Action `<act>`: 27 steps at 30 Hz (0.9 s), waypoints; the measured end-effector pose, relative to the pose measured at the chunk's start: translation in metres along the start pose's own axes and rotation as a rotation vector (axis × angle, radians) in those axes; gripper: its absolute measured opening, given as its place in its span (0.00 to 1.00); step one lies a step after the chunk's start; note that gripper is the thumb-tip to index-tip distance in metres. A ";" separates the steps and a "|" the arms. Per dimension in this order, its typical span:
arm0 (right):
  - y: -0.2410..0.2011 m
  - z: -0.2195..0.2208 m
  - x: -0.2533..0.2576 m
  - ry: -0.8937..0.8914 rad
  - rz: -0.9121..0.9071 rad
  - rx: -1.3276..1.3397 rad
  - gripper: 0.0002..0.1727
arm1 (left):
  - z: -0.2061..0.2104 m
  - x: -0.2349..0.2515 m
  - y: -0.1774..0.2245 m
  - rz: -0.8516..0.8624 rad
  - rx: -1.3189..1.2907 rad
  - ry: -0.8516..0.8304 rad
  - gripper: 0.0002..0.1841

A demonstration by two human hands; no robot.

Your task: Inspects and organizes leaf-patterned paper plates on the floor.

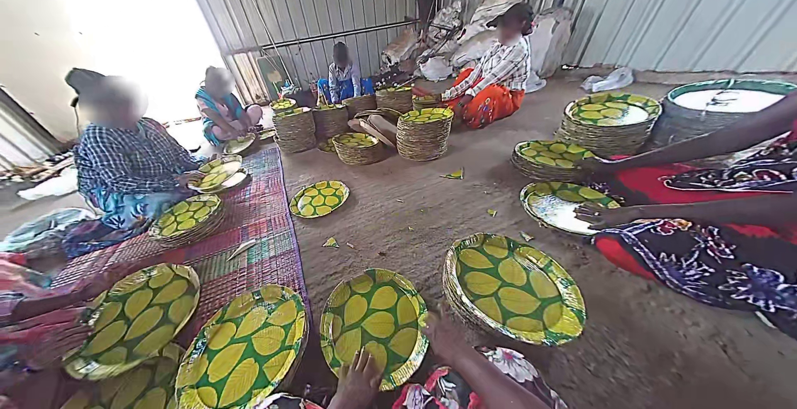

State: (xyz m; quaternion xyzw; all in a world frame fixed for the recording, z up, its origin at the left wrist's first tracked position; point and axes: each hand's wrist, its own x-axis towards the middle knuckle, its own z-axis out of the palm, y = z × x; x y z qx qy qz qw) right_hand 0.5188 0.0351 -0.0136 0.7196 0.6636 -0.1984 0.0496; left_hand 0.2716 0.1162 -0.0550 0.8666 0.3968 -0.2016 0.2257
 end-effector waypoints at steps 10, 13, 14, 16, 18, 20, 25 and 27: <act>0.051 -0.031 -0.017 0.327 0.757 0.295 0.21 | 0.009 0.012 -0.008 -0.026 0.025 -0.081 0.37; 0.052 -0.034 -0.022 0.494 0.766 0.311 0.22 | 0.004 0.014 -0.008 -0.026 -0.028 -0.075 0.34; 0.052 -0.033 -0.024 0.606 0.748 0.297 0.20 | 0.002 0.014 -0.009 -0.018 -0.050 -0.065 0.32; 0.055 -0.026 -0.025 0.909 0.582 0.256 0.16 | -0.002 0.013 -0.009 0.014 -0.112 0.036 0.30; 0.052 -0.019 -0.022 1.097 0.275 0.244 0.12 | -0.008 0.004 -0.003 0.073 -0.166 0.368 0.30; 0.035 -0.012 -0.019 0.960 0.012 0.265 0.14 | -0.014 0.001 0.004 0.161 -0.118 0.896 0.31; 0.003 0.010 0.006 0.099 -0.319 0.081 0.18 | -0.013 -0.001 0.003 0.116 -0.031 0.626 0.28; 0.000 0.010 0.012 -0.019 -0.212 0.043 0.19 | -0.002 0.006 -0.001 0.032 0.007 0.141 0.31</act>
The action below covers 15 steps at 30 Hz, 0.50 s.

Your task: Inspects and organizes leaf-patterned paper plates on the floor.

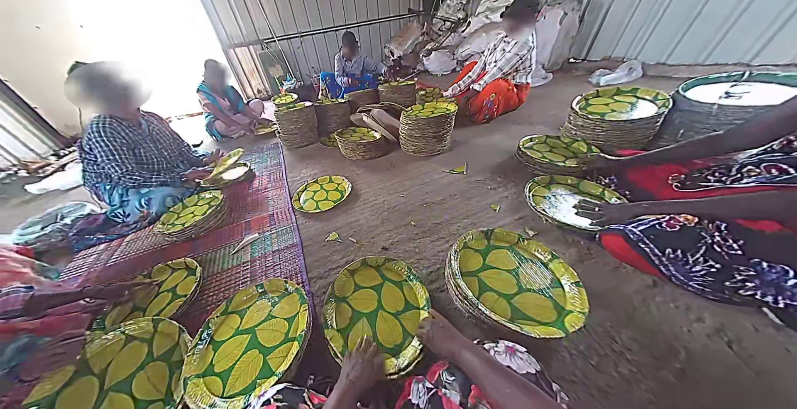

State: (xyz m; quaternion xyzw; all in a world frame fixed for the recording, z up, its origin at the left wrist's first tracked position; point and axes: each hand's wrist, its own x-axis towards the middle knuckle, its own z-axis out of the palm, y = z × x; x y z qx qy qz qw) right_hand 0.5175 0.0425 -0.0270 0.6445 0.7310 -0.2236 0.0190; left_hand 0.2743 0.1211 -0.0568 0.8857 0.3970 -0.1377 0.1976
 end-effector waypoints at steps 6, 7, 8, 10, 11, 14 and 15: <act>0.025 -0.032 -0.018 0.441 0.736 0.122 0.35 | 0.008 0.008 -0.007 -0.043 -0.039 -0.159 0.34; 0.034 -0.033 -0.020 0.414 0.845 0.145 0.33 | 0.005 0.009 -0.007 -0.038 -0.047 -0.145 0.32; 0.041 -0.034 -0.023 0.351 0.923 0.154 0.30 | 0.003 0.010 -0.006 -0.030 -0.061 -0.125 0.30; 0.045 -0.037 -0.027 0.304 0.971 0.185 0.26 | 0.000 0.010 -0.004 -0.003 -0.080 -0.074 0.24; 0.047 -0.038 -0.028 0.337 0.966 0.214 0.25 | -0.004 0.010 -0.002 -0.006 -0.082 -0.084 0.23; 0.049 -0.039 -0.033 0.461 0.965 0.240 0.24 | -0.009 0.010 0.003 -0.034 -0.081 -0.156 0.23; 0.049 -0.041 -0.036 0.529 0.957 0.224 0.23 | -0.010 0.010 0.003 -0.035 -0.083 -0.157 0.22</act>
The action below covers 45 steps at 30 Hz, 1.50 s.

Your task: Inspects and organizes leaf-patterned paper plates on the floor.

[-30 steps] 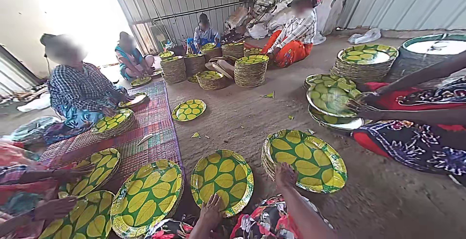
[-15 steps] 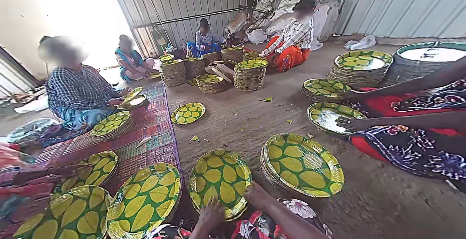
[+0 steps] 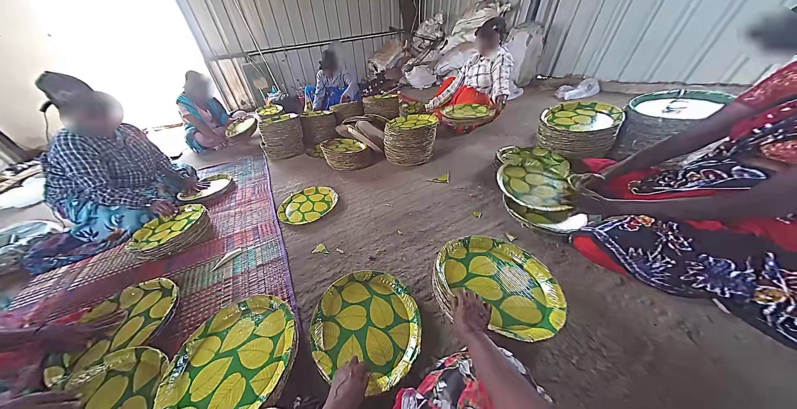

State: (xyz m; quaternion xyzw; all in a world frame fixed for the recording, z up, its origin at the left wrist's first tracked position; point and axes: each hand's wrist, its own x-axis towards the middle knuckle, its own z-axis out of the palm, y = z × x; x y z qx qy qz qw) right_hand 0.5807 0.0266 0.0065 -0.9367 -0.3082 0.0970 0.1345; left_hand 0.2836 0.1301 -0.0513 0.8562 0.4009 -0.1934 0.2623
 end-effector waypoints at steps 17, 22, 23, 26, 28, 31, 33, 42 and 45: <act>-0.030 0.026 -0.029 -0.157 -0.510 -0.129 0.28 | 0.017 -0.002 -0.002 0.071 0.157 0.065 0.34; -0.004 0.008 -0.005 -0.202 -0.006 -0.103 0.29 | 0.015 -0.004 0.002 0.060 0.156 0.111 0.37; -0.004 0.006 -0.003 -0.240 0.020 -0.124 0.28 | 0.014 -0.004 0.002 0.039 0.126 0.147 0.39; -0.002 0.005 -0.004 -0.201 0.029 -0.062 0.24 | 0.013 -0.001 -0.004 -0.114 0.019 0.154 0.35; 0.002 0.005 -0.004 -0.110 0.021 0.008 0.23 | 0.010 0.001 -0.009 -0.142 -0.018 0.120 0.34; 0.002 0.004 -0.009 0.197 -0.116 0.080 0.20 | 0.008 0.000 -0.009 -0.135 -0.099 0.195 0.35; -0.004 0.003 -0.016 0.335 -0.365 0.151 0.16 | 0.010 -0.003 -0.007 -0.093 -0.126 0.473 0.38; -0.035 0.056 -0.034 -0.542 -0.893 -0.276 0.20 | 0.009 -0.005 -0.007 0.021 -0.011 0.257 0.31; -0.027 0.038 -0.026 -0.184 -0.617 -0.170 0.25 | 0.017 0.001 -0.009 0.006 -0.018 0.102 0.35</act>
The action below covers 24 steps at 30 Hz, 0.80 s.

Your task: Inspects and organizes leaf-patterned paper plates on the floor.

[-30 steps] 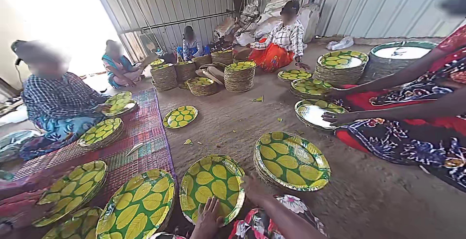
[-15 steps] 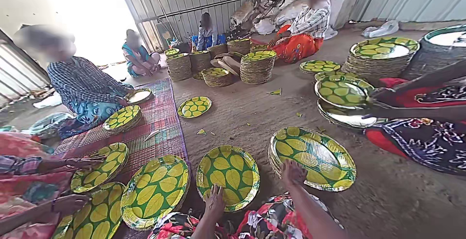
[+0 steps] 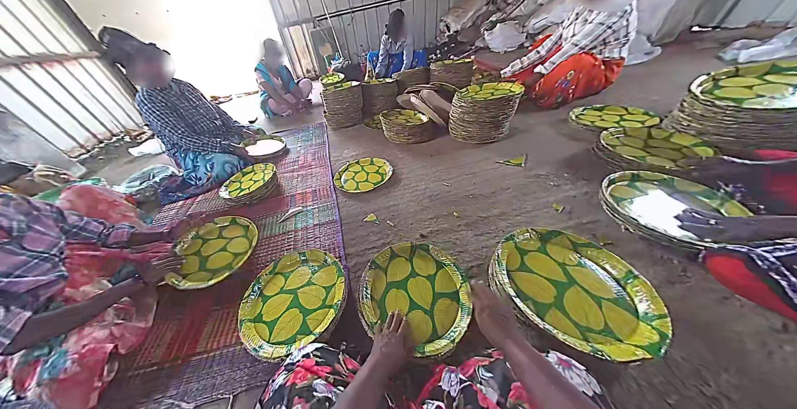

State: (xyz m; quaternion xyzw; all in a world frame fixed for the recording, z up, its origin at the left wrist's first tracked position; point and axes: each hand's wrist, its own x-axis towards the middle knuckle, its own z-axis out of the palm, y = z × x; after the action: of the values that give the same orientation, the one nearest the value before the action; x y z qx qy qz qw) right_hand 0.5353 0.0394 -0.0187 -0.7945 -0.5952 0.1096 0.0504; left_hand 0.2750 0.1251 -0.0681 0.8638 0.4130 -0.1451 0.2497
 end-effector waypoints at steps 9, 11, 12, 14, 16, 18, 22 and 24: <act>0.044 -0.017 0.005 0.083 0.615 0.138 0.22 | -0.011 0.001 -0.001 0.005 -0.058 0.019 0.34; 0.043 -0.020 0.000 0.196 0.607 0.149 0.21 | -0.011 0.000 -0.002 0.004 -0.063 0.018 0.31; 0.041 -0.023 -0.003 0.283 0.579 0.148 0.21 | -0.011 -0.002 -0.002 0.000 -0.075 0.027 0.30; 0.035 -0.028 -0.007 0.503 0.421 0.115 0.19 | -0.015 -0.005 0.000 -0.026 -0.126 0.123 0.32; 0.027 -0.021 -0.010 0.643 0.116 0.094 0.15 | -0.015 -0.008 0.006 -0.022 -0.136 0.415 0.36; 0.009 -0.007 -0.009 0.552 -0.174 0.122 0.13 | -0.014 -0.006 0.007 0.087 -0.028 0.889 0.36; -0.017 0.019 -0.003 -0.048 -0.460 -0.014 0.17 | -0.018 -0.015 0.010 0.143 0.025 0.715 0.31; -0.019 0.016 0.000 -0.266 -0.257 -0.129 0.25 | -0.010 -0.010 0.005 0.078 -0.003 0.244 0.31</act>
State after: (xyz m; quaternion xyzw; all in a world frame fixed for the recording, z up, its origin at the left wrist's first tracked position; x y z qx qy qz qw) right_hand 0.5141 0.0442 -0.0303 -0.6921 -0.6988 0.1680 -0.0664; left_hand 0.2731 0.1216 -0.0541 0.8900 0.4065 -0.0282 0.2045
